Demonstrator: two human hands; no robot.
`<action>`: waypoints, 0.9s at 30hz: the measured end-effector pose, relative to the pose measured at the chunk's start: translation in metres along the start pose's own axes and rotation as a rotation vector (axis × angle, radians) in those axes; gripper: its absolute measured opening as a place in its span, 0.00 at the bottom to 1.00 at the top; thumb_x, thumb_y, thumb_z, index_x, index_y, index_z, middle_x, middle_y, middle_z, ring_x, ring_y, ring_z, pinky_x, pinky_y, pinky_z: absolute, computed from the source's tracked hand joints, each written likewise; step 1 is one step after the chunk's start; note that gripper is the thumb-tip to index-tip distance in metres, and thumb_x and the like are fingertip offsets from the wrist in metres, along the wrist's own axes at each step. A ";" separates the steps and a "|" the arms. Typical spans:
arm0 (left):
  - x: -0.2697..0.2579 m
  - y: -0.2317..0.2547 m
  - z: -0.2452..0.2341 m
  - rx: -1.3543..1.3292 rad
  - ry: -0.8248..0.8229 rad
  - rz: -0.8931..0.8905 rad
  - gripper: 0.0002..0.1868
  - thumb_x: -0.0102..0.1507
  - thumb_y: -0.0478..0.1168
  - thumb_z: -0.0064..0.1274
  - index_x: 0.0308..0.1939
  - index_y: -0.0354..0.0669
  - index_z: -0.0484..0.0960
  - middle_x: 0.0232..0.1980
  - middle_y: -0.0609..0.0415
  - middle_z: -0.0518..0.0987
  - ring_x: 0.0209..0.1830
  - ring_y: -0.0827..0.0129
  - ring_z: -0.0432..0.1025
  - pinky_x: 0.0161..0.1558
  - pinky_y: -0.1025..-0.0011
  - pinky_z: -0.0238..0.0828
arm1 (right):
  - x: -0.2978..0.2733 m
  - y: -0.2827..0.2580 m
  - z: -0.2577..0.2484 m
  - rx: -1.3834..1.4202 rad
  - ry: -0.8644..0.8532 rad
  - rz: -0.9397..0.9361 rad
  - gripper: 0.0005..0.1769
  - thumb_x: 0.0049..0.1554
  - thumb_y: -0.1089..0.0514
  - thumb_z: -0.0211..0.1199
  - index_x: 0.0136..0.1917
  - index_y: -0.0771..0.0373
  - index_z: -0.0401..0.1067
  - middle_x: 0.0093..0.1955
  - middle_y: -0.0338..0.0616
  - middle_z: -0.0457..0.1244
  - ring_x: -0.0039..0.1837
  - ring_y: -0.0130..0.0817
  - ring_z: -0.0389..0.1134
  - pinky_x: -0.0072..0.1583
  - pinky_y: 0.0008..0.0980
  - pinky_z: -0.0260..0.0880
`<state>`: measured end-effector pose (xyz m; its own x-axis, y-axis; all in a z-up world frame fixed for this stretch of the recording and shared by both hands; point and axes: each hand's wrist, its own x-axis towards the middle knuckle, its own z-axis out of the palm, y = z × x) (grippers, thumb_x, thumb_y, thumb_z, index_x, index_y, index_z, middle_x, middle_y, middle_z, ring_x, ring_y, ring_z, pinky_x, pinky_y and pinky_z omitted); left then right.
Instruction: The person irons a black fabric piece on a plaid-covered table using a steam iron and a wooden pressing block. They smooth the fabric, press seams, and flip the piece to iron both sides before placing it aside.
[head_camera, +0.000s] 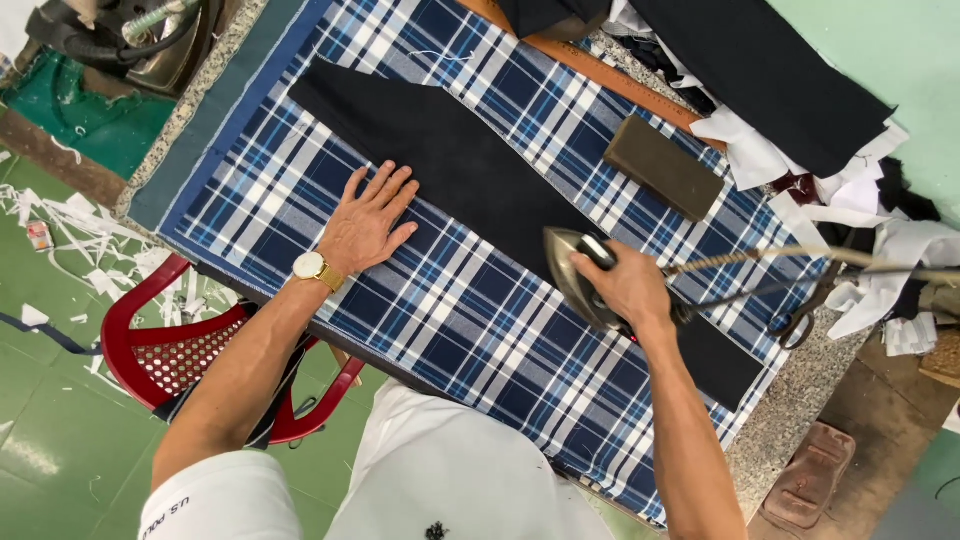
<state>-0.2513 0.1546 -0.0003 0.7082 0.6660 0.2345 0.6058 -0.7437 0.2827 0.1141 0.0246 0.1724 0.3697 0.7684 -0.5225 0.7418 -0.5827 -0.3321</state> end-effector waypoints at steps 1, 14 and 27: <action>0.000 0.000 -0.001 0.000 -0.002 0.006 0.33 0.75 0.62 0.33 0.75 0.45 0.68 0.80 0.45 0.63 0.83 0.53 0.49 0.77 0.45 0.33 | 0.000 -0.015 0.000 0.005 0.002 0.004 0.31 0.55 0.31 0.68 0.50 0.61 0.80 0.42 0.59 0.71 0.49 0.55 0.74 0.48 0.46 0.73; -0.002 -0.003 0.000 -0.058 0.010 -0.034 0.31 0.74 0.59 0.34 0.73 0.44 0.69 0.80 0.45 0.63 0.82 0.55 0.51 0.77 0.46 0.36 | 0.035 -0.147 0.037 -0.138 -0.149 -0.442 0.33 0.55 0.30 0.62 0.56 0.60 0.78 0.46 0.61 0.71 0.51 0.59 0.75 0.52 0.52 0.76; 0.087 -0.027 -0.050 -0.060 0.297 -0.008 0.26 0.74 0.51 0.48 0.68 0.33 0.73 0.67 0.39 0.71 0.72 0.47 0.62 0.70 0.50 0.51 | 0.039 -0.145 0.036 -0.129 -0.169 -0.516 0.30 0.53 0.32 0.62 0.52 0.59 0.79 0.42 0.58 0.72 0.49 0.59 0.75 0.51 0.51 0.75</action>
<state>-0.2244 0.2356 0.0588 0.5609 0.6660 0.4918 0.5820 -0.7397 0.3379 0.0007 0.1299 0.1718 -0.1472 0.8859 -0.4399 0.8691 -0.0964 -0.4851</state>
